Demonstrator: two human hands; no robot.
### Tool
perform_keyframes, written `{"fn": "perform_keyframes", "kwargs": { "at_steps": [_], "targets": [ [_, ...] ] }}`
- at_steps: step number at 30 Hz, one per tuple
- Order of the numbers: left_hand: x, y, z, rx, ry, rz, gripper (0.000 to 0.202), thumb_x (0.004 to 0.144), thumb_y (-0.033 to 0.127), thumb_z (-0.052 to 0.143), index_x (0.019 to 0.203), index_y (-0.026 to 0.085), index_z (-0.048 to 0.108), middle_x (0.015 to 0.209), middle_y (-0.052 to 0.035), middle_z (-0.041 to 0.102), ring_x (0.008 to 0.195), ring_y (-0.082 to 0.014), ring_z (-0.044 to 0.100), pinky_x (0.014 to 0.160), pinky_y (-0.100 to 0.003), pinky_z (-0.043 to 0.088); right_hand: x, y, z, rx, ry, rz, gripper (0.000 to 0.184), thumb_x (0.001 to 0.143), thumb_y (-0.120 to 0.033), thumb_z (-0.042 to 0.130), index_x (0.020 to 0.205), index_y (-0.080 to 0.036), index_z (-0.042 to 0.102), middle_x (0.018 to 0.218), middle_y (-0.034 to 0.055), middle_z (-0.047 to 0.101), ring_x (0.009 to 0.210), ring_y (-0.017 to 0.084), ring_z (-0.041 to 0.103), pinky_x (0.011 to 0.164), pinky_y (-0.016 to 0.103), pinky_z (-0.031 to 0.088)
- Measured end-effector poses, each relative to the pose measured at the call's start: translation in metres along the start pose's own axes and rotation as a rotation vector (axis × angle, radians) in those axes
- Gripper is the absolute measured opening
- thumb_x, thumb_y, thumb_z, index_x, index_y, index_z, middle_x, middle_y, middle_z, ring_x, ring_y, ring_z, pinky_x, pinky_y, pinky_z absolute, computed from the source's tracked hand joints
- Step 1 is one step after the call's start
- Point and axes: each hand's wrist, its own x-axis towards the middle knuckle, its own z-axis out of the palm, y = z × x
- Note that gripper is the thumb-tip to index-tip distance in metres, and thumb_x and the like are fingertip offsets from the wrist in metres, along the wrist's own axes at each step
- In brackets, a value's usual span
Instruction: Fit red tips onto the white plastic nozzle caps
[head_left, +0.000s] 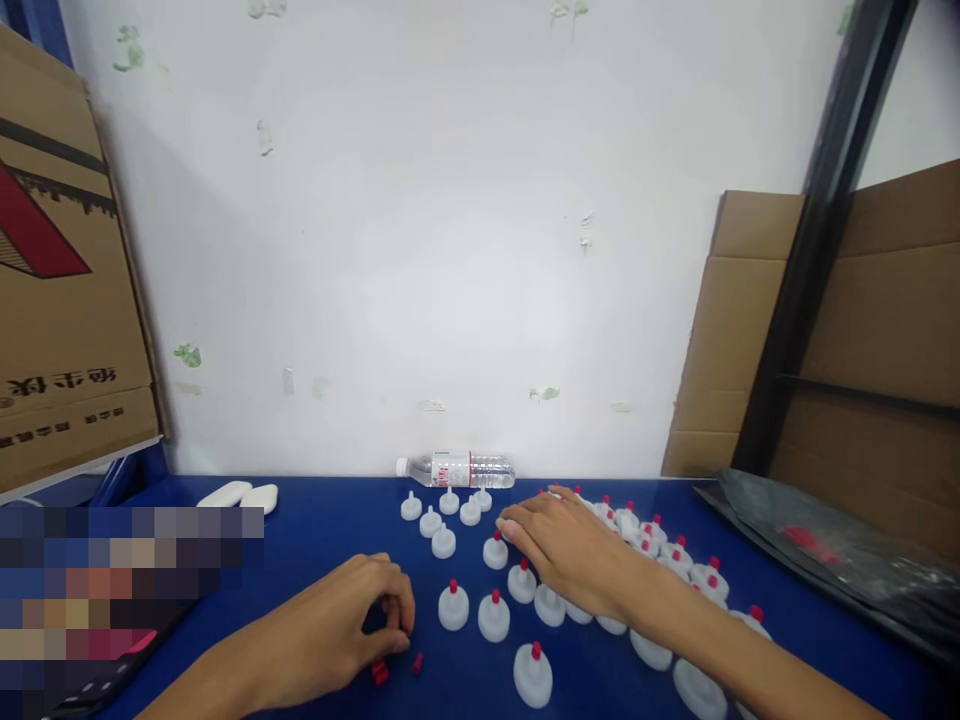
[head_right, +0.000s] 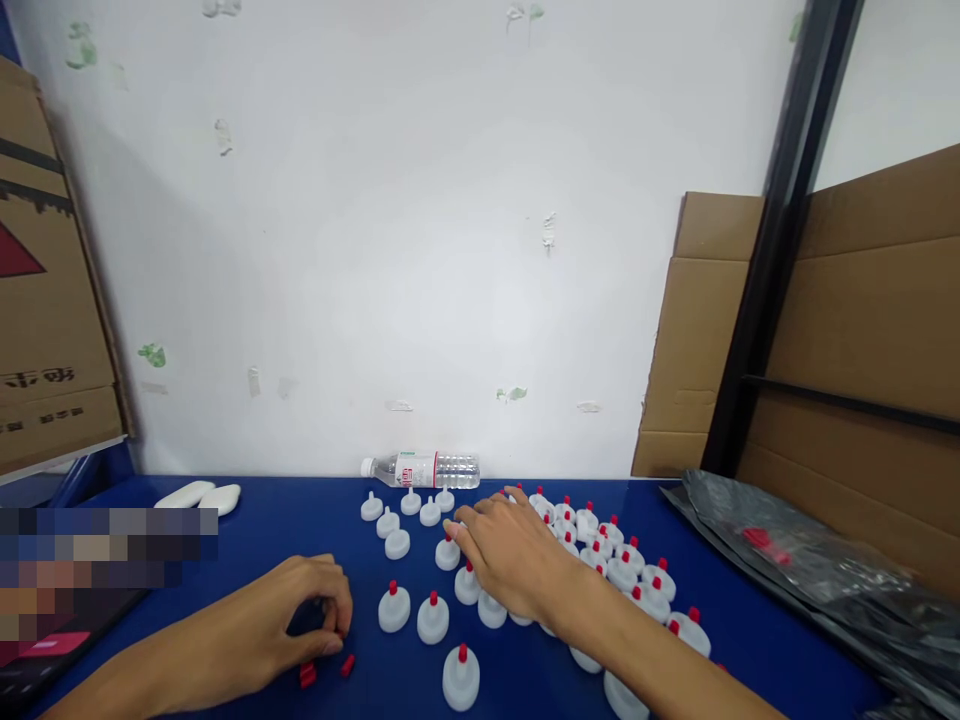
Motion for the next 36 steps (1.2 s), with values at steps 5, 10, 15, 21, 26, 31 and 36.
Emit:
{"fn": "perform_keyframes", "kwargs": {
  "at_steps": [5, 10, 15, 21, 26, 31, 36],
  "targets": [
    [0.004, 0.001, 0.002, 0.005, 0.040, 0.068, 0.011, 0.093, 0.035, 0.063, 0.097, 0.026, 0.068, 0.105, 0.0016, 0.069, 0.103, -0.0191, 0.063, 0.089, -0.027, 0.045, 0.014, 0.009, 0.000, 0.061, 0.014, -0.047, 0.050, 0.110, -0.041, 0.020, 0.120, -0.021, 0.065, 0.118, 0.0108, 0.071, 0.111, 0.026, 0.065, 0.099, 0.043, 0.044],
    [0.012, -0.003, 0.009, 0.082, 0.240, 0.170, 0.015, 0.099, 0.033, 0.055, 0.100, 0.028, 0.069, 0.100, 0.0027, 0.074, 0.097, -0.0195, 0.065, 0.087, -0.030, 0.044, 0.039, 0.021, 0.018, 0.117, -0.001, -0.138, 0.049, 0.109, -0.042, 0.023, 0.121, -0.020, 0.066, 0.125, 0.0108, 0.069, 0.117, 0.026, 0.064, 0.100, 0.044, 0.047],
    [0.018, -0.009, 0.014, 0.115, 0.390, 0.292, 0.016, 0.099, 0.025, 0.057, 0.111, 0.027, 0.067, 0.098, 0.0013, 0.074, 0.091, -0.0185, 0.065, 0.085, -0.031, 0.046, 0.055, 0.025, 0.021, 0.146, -0.034, -0.207, 0.046, 0.109, -0.042, 0.028, 0.105, -0.021, 0.069, 0.110, 0.0064, 0.074, 0.102, 0.022, 0.069, 0.090, 0.038, 0.053],
    [0.017, -0.006, 0.012, 0.165, 0.558, 0.341, 0.014, 0.101, 0.023, 0.056, 0.105, 0.027, 0.069, 0.102, 0.0010, 0.074, 0.094, -0.0194, 0.065, 0.092, -0.038, 0.042, 0.048, 0.014, -0.008, 0.167, 0.119, -0.163, 0.036, 0.105, -0.046, 0.043, 0.108, -0.020, 0.067, 0.103, 0.0075, 0.072, 0.095, 0.024, 0.067, 0.086, 0.039, 0.050],
    [0.017, -0.001, 0.014, 0.157, 0.730, 0.447, 0.015, 0.102, 0.021, 0.057, 0.111, 0.027, 0.067, 0.101, 0.0018, 0.074, 0.091, -0.0169, 0.065, 0.087, -0.033, 0.043, 0.021, -0.023, -0.025, 0.215, 0.109, -0.265, 0.014, 0.102, -0.032, 0.055, 0.114, -0.025, 0.059, 0.109, 0.0020, 0.069, 0.098, 0.019, 0.064, 0.085, 0.032, 0.048],
    [0.014, 0.003, 0.017, 0.157, 0.776, 0.565, 0.016, 0.103, 0.021, 0.054, 0.109, 0.025, 0.068, 0.097, 0.0001, 0.074, 0.087, -0.0161, 0.064, 0.083, -0.031, 0.045, 0.010, -0.052, -0.020, 0.271, 0.063, -0.341, 0.009, 0.099, -0.027, 0.058, 0.106, -0.023, 0.052, 0.104, 0.0023, 0.065, 0.096, 0.019, 0.060, 0.087, 0.032, 0.046],
    [0.013, 0.004, 0.016, 0.139, 0.752, 0.566, 0.021, 0.104, 0.022, 0.051, 0.112, 0.028, 0.069, 0.097, 0.0001, 0.074, 0.088, -0.0161, 0.063, 0.081, -0.030, 0.046, 0.013, -0.051, -0.017, 0.293, 0.077, -0.336, 0.005, 0.100, -0.024, 0.055, 0.101, -0.023, 0.050, 0.102, 0.0017, 0.063, 0.095, 0.018, 0.058, 0.087, 0.032, 0.045]
  ]
}}
